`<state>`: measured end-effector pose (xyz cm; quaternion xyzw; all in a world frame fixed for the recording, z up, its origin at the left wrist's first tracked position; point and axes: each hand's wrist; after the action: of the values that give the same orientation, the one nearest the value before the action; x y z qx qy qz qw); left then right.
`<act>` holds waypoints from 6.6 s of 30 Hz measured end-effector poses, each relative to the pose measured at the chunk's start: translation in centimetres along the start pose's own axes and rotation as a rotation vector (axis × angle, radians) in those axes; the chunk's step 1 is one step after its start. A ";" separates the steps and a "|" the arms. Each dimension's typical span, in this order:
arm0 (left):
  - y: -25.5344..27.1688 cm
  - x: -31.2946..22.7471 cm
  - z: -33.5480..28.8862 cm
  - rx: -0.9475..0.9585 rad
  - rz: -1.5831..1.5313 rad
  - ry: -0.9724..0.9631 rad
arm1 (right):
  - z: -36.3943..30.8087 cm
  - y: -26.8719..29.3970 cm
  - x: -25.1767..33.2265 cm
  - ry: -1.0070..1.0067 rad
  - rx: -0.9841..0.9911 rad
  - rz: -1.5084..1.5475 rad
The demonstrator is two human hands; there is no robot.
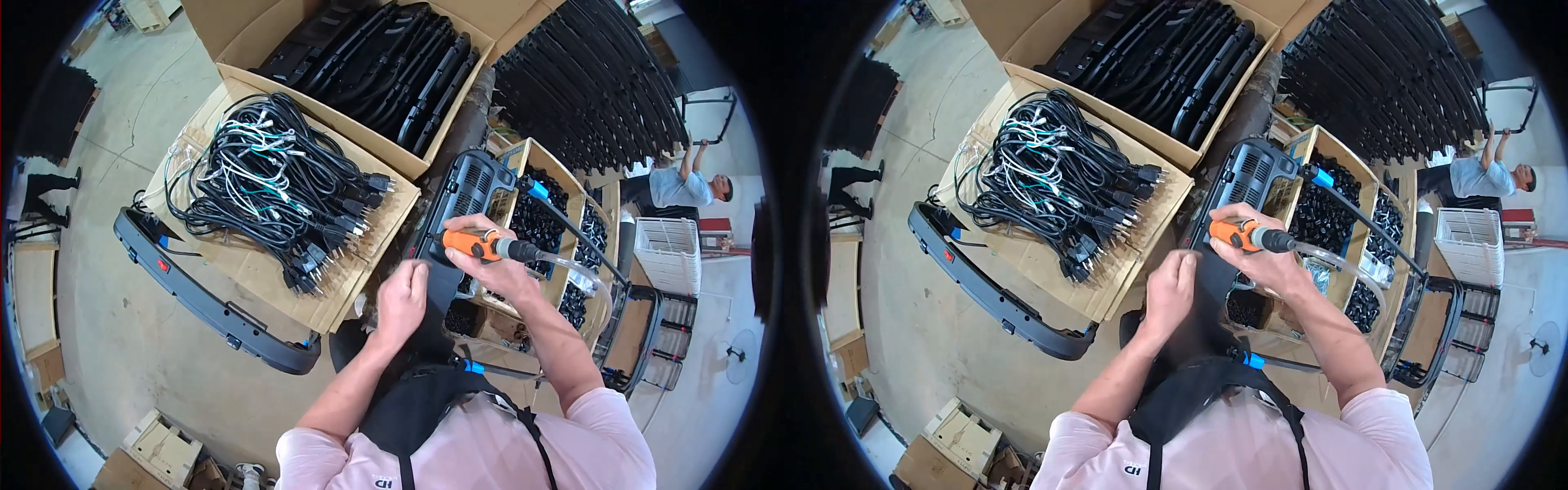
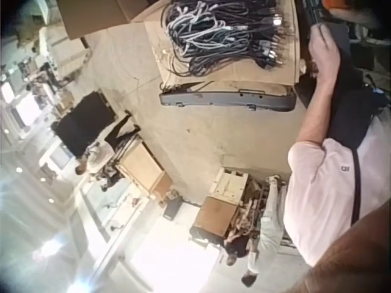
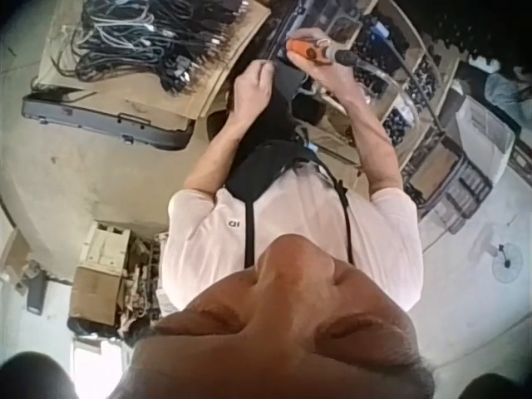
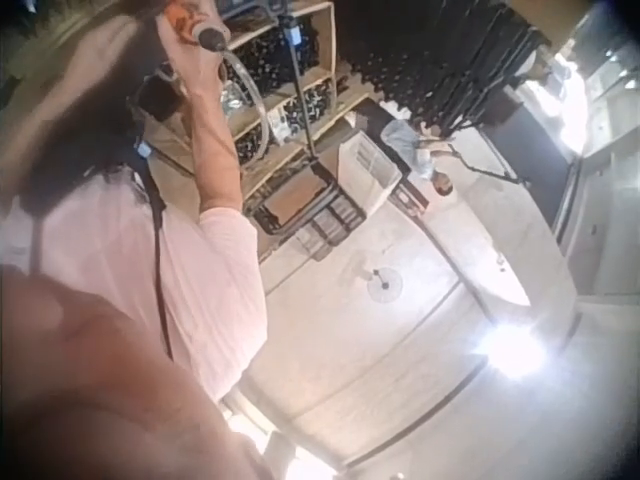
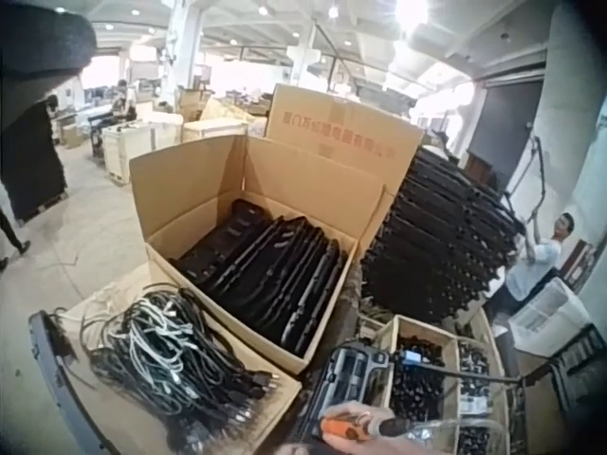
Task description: Assembling components of a leaf blower, including wiring and housing pieces, using a pneumatic tool.
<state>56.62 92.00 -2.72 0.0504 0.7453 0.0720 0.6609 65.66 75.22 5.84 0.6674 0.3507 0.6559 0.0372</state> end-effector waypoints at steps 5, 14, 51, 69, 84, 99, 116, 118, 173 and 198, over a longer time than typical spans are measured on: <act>-1.6 1.8 -6.1 0.414 -1.122 0.595 | 0.3 -0.1 0.8 -0.012 0.055 -0.002; -3.5 2.8 -8.1 0.470 -1.175 0.625 | -3.6 1.2 2.4 0.018 -0.095 0.271; -13.9 1.0 -26.8 0.141 -0.943 0.585 | -33.6 3.6 -6.5 0.140 -0.082 0.616; -11.5 3.0 -23.6 0.076 -1.547 0.715 | -32.7 -1.2 -4.3 0.145 0.025 0.371; -11.1 3.5 -23.1 0.158 -1.659 0.725 | -31.2 -2.2 -2.9 0.092 -0.012 0.363; -10.4 3.9 -24.2 0.205 -1.161 0.678 | -27.0 -3.4 -1.9 0.070 0.081 0.102; -8.9 4.7 -24.7 0.012 -1.191 0.706 | -25.0 -3.7 -1.1 0.206 0.174 -0.047; -8.7 5.0 -24.2 0.004 -1.240 0.709 | -25.8 -3.1 -0.6 0.155 0.159 0.029; -5.7 4.9 -22.7 0.068 -1.154 0.596 | -18.5 -7.6 2.1 0.124 0.366 -0.079; -2.5 3.6 -14.5 0.116 -1.721 0.603 | -18.1 -4.0 3.3 0.105 0.118 0.305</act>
<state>41.84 89.60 -4.99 -0.5106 0.6691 -0.4732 0.2601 47.31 72.52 9.13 0.6787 0.2847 0.6662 -0.1203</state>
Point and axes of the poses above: each hand's wrist, its own z-axis towards the middle knuckle, its own y-axis out of the back of the hand, x = y × z, and after that the axes turned 5 degrees about x, right-handed
